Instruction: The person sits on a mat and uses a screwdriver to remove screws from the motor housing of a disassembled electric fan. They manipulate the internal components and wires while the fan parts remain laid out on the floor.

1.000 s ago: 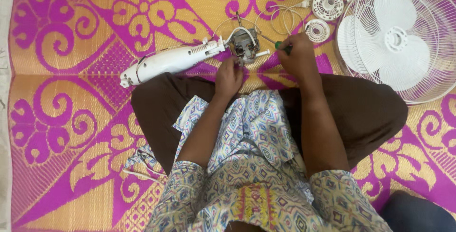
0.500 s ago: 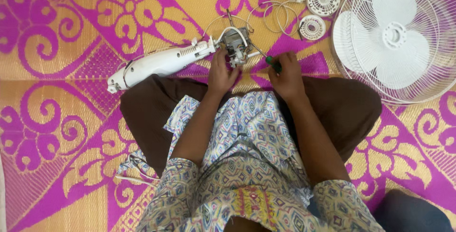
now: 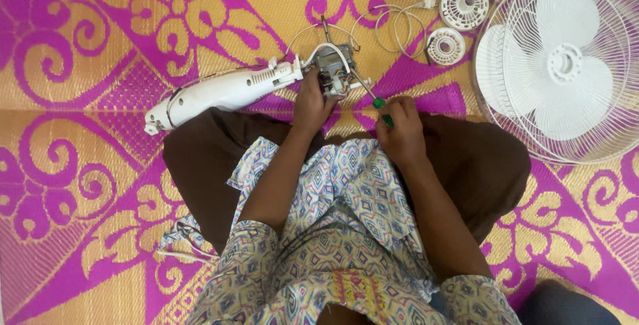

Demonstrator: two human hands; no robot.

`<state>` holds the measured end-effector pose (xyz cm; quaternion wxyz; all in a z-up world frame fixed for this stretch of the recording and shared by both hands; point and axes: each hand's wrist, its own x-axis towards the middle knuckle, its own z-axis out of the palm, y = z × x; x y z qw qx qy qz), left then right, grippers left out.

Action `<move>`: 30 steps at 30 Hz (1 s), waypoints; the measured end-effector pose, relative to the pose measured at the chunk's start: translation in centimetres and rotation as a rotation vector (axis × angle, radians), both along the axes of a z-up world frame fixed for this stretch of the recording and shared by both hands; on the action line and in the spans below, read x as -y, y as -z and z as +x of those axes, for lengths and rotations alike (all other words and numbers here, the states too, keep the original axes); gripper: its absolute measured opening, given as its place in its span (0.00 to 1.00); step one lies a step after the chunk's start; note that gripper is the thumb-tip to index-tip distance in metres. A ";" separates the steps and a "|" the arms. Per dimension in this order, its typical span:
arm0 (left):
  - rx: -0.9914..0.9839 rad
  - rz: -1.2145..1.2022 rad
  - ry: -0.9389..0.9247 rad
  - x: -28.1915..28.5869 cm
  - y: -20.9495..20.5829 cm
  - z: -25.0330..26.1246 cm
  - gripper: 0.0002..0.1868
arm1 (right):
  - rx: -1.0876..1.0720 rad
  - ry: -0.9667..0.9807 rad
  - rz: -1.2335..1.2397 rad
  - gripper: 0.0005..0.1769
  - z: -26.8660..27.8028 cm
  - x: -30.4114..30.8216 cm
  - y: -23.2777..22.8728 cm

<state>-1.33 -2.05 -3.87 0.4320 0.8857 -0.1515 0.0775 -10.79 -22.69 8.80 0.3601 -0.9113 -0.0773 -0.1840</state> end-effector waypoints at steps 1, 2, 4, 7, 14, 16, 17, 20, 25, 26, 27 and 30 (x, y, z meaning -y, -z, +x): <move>-0.001 -0.004 -0.007 0.1 -0.3 0.0 0.44 | 0.003 -0.002 0.000 0.12 0.1 -0.1 -0.1; -0.002 -0.008 -0.014 0.2 -0.6 -0.1 0.43 | 0.007 -0.004 -0.001 0.12 0.1 -0.1 -0.1; -0.052 -0.006 -0.025 0.4 -1.2 -0.2 0.42 | -0.007 0.006 0.002 0.12 0.2 -0.2 -0.2; -0.129 0.003 -0.029 0.6 -1.8 0.0 0.41 | -0.029 0.031 0.008 0.10 0.5 -0.4 -0.1; -0.019 0.005 -0.030 0.9 -1.8 0.0 0.41 | -0.003 0.015 -0.026 0.10 0.9 -0.4 0.2; -0.020 -0.004 -0.032 0.9 -1.7 0.3 0.40 | 0.000 0.013 -0.017 0.10 1.1 -0.4 0.2; -0.044 -0.017 -0.036 0.8 -1.6 0.3 0.40 | -0.007 0.009 -0.025 0.10 1.2 -0.3 0.2; -0.065 -0.051 -0.048 0.9 -1.2 0.5 0.39 | -0.019 0.013 -0.011 0.11 1.3 -0.5 0.4; -0.015 -0.035 -0.075 1.0 -0.2 1.1 0.38 | 0.012 0.014 0.000 0.12 1.6 -0.6 0.5; -0.029 -0.040 -0.076 0.9 -0.1 1.1 0.38 | 0.011 0.016 0.009 0.12 1.6 -0.6 0.5; -0.043 -0.046 -0.077 0.9 0.0 1.1 0.38 | 0.009 0.018 0.019 0.12 1.7 -0.6 0.5; -0.021 -0.036 -0.076 1.0 0.2 1.2 0.39 | 0.009 0.035 0.026 0.12 2.0 -0.8 0.8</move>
